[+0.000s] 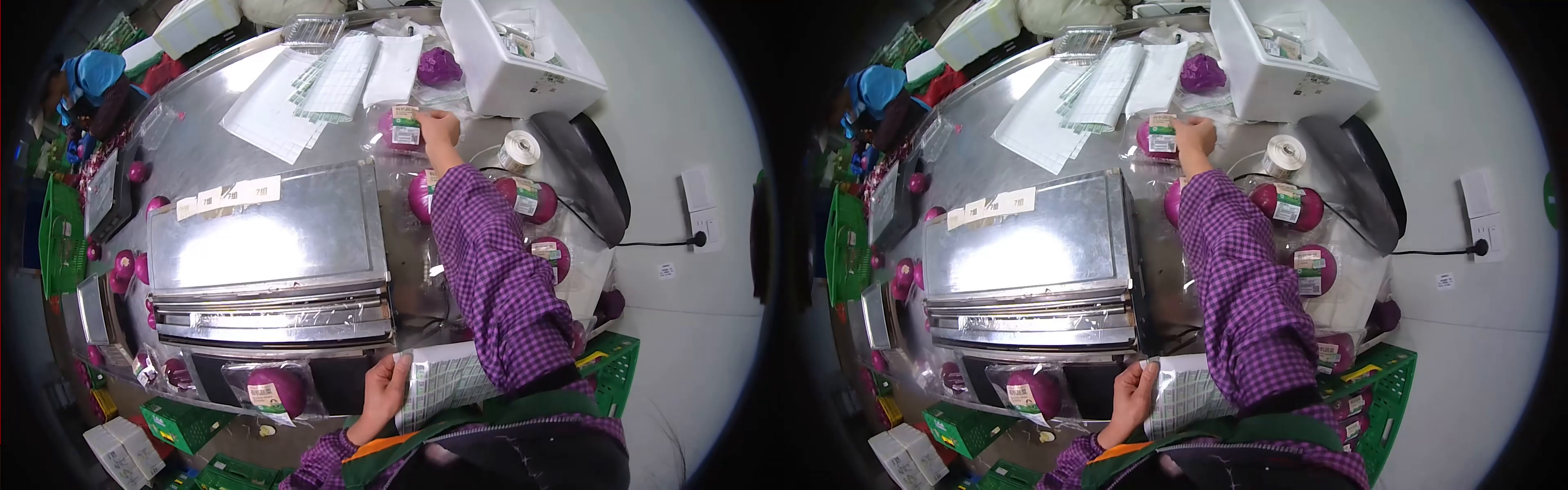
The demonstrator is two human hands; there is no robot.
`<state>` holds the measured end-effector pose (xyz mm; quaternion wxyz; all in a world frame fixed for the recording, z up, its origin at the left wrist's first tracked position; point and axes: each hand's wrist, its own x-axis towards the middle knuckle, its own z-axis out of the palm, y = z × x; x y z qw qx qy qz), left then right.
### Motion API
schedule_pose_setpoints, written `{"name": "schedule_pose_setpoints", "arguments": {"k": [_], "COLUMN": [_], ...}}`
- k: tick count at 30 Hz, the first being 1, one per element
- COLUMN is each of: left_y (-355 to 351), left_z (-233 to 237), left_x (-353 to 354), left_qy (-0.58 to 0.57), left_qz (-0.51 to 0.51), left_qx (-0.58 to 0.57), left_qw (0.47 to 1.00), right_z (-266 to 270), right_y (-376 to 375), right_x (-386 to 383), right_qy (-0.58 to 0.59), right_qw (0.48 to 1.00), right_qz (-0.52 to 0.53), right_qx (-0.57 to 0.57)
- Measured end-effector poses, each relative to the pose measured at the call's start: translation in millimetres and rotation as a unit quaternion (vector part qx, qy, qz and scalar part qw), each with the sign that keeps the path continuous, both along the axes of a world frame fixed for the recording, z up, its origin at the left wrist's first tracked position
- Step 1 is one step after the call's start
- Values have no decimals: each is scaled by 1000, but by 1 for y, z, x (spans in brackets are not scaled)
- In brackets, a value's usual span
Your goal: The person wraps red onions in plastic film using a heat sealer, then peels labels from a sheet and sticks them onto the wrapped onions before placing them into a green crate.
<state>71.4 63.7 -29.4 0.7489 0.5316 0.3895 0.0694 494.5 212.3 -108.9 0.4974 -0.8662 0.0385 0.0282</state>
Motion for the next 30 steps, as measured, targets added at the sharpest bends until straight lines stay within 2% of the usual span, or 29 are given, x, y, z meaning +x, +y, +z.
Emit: {"name": "schedule_pose_setpoints", "arguments": {"k": [2,4,5,6,8,10,12,14,16,17,19,21,23,24,26,27,28,29,30], "left_y": [-1,2,1,5,4,4,4,2,-1,-5,-10,-13,-16,-14,-15,-14,-9,-6,-4], "left_z": [-7,5,3,8,10,15,24,29,36,43,46,51,43,38,32,31,31,24,19], "left_x": [-7,-8,-11,-13,-21,-29,-39,-56,-74,-85,-112,-143,-173,-190,-222,-238,-257,-272,-286], "left_qy": [-6,-8,-23,-37,-50,-75,-120,-136,-156,-168,-193,-184,-190,-196,-189,-181,-156,-148,-141], "left_qz": [-15,-21,-10,-28,0,11,14,-1,-18,-22,-39,-61,-64,-64,-46,-17,-12,12,37], "left_qx": [7,21,16,83,33,26,-3,-3,5,1,30,59,24,32,-31,-56,-40,-44,-48], "left_qw": [1000,1000,1000,995,998,997,993,991,988,985,980,979,979,978,980,982,987,988,988], "right_z": [-10,-44,-34,-12,61,122,167,188,213,214,206,203,198,195,187,180,177,176,173], "right_y": [-1,-10,-16,-26,-62,-98,-139,-180,-214,-227,-246,-257,-266,-268,-270,-264,-253,-238,-221], "right_x": [17,36,27,13,-42,-103,-166,-232,-296,-324,-371,-415,-455,-477,-513,-524,-532,-535,-533], "right_qy": [5,-39,-28,-11,69,76,96,-20,-32,-42,-158,-212,-276,-285,-307,-275,-279,-107,70], "right_qw": [1000,996,992,986,923,880,810,721,703,704,722,737,755,753,762,778,779,851,878], "right_qz": [-24,-21,27,74,280,431,577,691,709,708,671,638,587,586,567,564,562,502,415], "right_qx": [15,83,118,151,255,184,55,36,-45,-42,-69,-68,-95,-93,-66,-6,-10,111,228]}}
